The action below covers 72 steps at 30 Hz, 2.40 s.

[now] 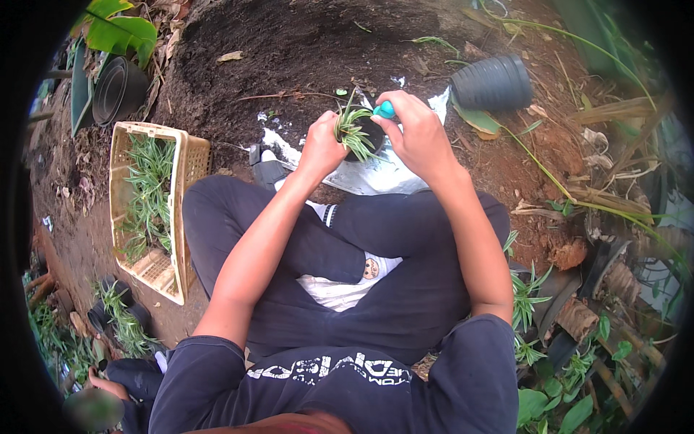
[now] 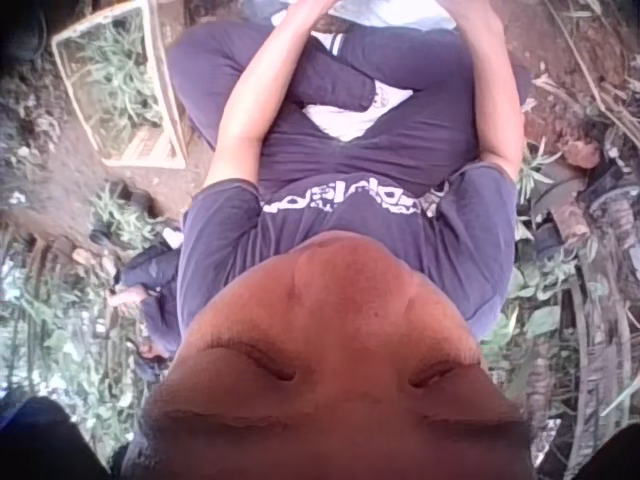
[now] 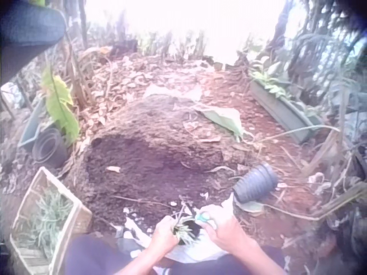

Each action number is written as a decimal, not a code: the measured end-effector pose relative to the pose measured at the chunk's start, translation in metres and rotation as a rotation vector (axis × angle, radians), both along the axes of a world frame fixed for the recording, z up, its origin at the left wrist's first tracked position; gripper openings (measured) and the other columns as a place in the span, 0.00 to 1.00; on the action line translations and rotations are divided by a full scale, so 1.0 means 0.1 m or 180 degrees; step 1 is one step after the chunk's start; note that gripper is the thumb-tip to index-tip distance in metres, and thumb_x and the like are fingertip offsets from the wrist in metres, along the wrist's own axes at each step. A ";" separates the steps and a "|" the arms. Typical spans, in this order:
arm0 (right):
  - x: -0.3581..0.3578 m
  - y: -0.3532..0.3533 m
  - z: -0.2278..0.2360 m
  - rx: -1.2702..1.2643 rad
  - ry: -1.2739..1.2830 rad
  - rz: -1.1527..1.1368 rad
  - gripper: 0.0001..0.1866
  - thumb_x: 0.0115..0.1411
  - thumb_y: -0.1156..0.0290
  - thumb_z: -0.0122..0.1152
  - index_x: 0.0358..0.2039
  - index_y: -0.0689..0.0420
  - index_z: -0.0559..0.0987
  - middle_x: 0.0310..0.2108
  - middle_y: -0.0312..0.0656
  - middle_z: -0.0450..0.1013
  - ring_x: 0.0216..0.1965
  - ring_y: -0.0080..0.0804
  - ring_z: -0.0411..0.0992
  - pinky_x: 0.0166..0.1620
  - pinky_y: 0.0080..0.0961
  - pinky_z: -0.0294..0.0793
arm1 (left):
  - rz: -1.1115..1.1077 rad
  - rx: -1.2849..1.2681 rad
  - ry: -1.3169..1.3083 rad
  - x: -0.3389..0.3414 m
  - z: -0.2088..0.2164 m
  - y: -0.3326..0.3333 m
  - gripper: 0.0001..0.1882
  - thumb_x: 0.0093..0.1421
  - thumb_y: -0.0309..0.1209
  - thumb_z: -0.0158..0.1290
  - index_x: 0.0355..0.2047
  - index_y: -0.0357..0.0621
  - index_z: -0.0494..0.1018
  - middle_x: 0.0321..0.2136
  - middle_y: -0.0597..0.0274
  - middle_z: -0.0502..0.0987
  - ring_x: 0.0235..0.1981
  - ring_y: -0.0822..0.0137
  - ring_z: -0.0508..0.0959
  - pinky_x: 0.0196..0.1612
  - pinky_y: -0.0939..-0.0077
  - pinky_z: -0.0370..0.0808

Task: The person sits on the ground and uses a small green trowel to scoop soil into a black plastic pot. They then take a small plant from a nearby basket, place it into the pot, and fill the remaining space with soil, patting it down to secure the plant.

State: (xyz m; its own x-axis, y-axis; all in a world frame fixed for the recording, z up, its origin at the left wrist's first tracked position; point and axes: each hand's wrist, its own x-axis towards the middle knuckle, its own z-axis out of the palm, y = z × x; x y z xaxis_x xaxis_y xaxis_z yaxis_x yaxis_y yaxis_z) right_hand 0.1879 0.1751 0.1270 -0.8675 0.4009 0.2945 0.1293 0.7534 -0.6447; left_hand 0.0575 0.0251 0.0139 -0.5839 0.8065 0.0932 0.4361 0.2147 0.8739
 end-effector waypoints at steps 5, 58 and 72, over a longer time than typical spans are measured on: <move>0.13 -0.12 0.05 0.0030 0.0038 -0.0135 0.13 0.59 0.75 0.70 0.42 0.61 0.77 0.36 0.48 0.77 0.39 0.50 0.77 0.42 0.41 0.76 | -0.0089 -0.0136 0.0120 -0.08 0.01 0.02 0.10 0.57 0.28 0.62 0.38 0.37 0.81 0.31 0.47 0.77 0.36 0.46 0.81 0.42 0.54 0.77; 0.43 -0.79 -0.02 -0.0366 0.0099 0.0256 0.13 0.59 0.82 0.68 0.45 0.63 0.78 0.46 0.51 0.80 0.48 0.51 0.80 0.50 0.38 0.80 | -0.0739 -0.0921 -0.0291 -0.52 -0.24 0.41 0.14 0.60 0.39 0.63 0.35 0.38 0.85 0.24 0.51 0.84 0.29 0.60 0.85 0.38 0.63 0.79; 0.36 -0.88 0.02 -0.0028 0.0308 0.0133 0.14 0.58 0.80 0.70 0.45 0.63 0.78 0.43 0.52 0.80 0.45 0.52 0.80 0.48 0.39 0.80 | -0.0825 -0.1145 -0.0024 -0.58 0.04 0.37 0.15 0.54 0.36 0.63 0.35 0.34 0.84 0.32 0.39 0.83 0.37 0.47 0.86 0.43 0.57 0.81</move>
State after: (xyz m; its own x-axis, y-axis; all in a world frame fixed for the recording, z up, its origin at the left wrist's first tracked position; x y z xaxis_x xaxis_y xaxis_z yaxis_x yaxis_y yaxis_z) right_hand 0.2240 0.0866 0.1291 -0.8511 0.3678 0.3745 0.0345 0.7511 -0.6592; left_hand -0.0009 0.0622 0.0179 -0.3575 0.9067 -0.2239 0.5094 0.3903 0.7669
